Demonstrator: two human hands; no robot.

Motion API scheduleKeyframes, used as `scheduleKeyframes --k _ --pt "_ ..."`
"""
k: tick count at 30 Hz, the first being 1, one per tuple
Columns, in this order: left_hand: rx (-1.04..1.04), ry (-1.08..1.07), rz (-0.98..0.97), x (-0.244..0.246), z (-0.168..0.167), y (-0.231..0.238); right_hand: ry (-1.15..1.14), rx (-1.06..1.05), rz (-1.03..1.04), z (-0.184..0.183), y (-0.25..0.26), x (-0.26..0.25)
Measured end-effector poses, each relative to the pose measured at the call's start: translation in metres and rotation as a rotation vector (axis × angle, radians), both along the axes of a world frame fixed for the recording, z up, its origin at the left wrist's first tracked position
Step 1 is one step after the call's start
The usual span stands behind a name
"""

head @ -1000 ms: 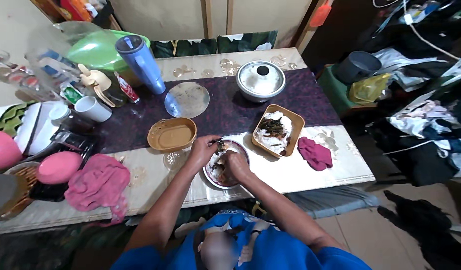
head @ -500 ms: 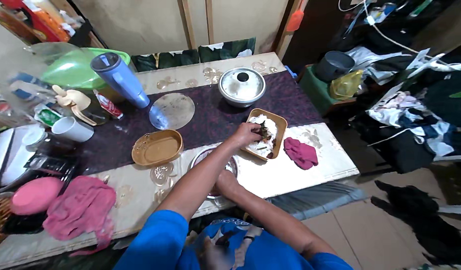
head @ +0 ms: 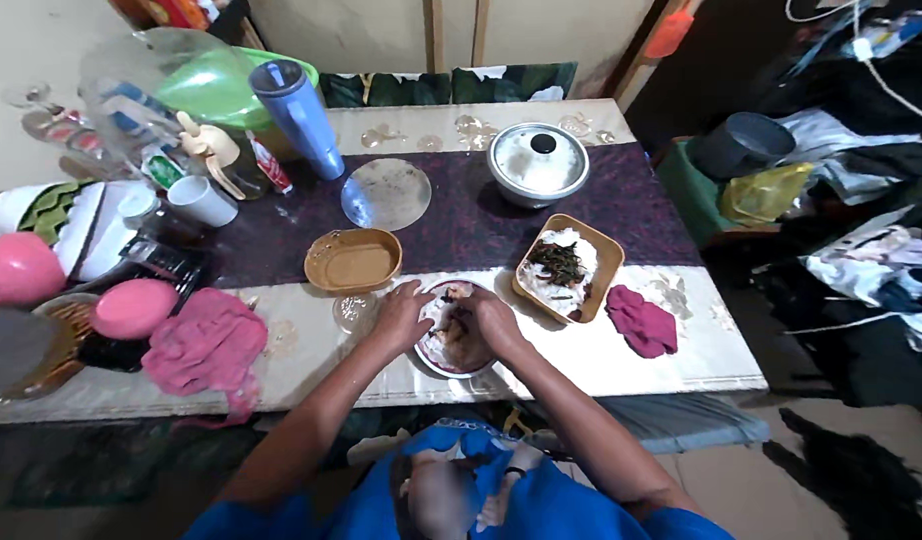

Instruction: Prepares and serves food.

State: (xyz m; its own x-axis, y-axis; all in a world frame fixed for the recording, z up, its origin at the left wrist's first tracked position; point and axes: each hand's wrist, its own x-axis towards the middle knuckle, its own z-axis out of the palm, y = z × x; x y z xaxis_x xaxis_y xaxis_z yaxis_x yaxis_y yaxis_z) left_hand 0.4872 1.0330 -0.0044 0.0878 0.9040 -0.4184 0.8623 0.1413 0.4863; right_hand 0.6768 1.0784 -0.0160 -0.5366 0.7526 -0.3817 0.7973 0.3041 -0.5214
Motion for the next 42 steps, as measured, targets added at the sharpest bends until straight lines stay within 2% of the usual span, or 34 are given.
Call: scheduleKeyframes --k 4,10,15,18,23,27,31,34,38,42 --pt "-0.02 0.101 0.011 0.004 -0.021 -0.019 -0.095 0.018 0.062 -0.018 0.009 -0.013" --pt "0.021 0.13 0.026 0.016 -0.036 -0.009 -0.21 -0.009 0.124 -0.028 0.013 -0.025" --pt "0.093 0.12 -0.007 0.018 -0.041 -0.008 -0.099 -0.097 0.13 -0.021 0.018 -0.018" --pt "0.114 0.054 0.012 0.017 -0.04 -0.019 -0.089 -0.067 0.123 -0.006 0.002 -0.011" --pt "0.106 0.012 0.027 0.015 -0.039 -0.039 -0.139 0.032 0.219 -0.033 -0.025 -0.011" --pt "0.102 0.008 0.058 0.013 -0.038 -0.049 -0.089 0.028 0.159 -0.043 -0.021 -0.02" --pt "0.103 0.028 0.109 0.013 -0.039 -0.054 -0.162 -0.098 0.175 -0.014 0.005 -0.027" --pt "0.096 0.02 0.119 0.016 -0.039 -0.051 -0.183 -0.19 0.282 0.003 0.021 -0.028" --pt "0.061 0.073 0.118 0.019 -0.036 -0.041 -0.177 -0.103 0.266 0.024 0.026 -0.029" --pt "-0.007 0.124 0.089 0.017 -0.035 -0.039 -0.214 -0.068 0.229 0.023 0.013 -0.014"
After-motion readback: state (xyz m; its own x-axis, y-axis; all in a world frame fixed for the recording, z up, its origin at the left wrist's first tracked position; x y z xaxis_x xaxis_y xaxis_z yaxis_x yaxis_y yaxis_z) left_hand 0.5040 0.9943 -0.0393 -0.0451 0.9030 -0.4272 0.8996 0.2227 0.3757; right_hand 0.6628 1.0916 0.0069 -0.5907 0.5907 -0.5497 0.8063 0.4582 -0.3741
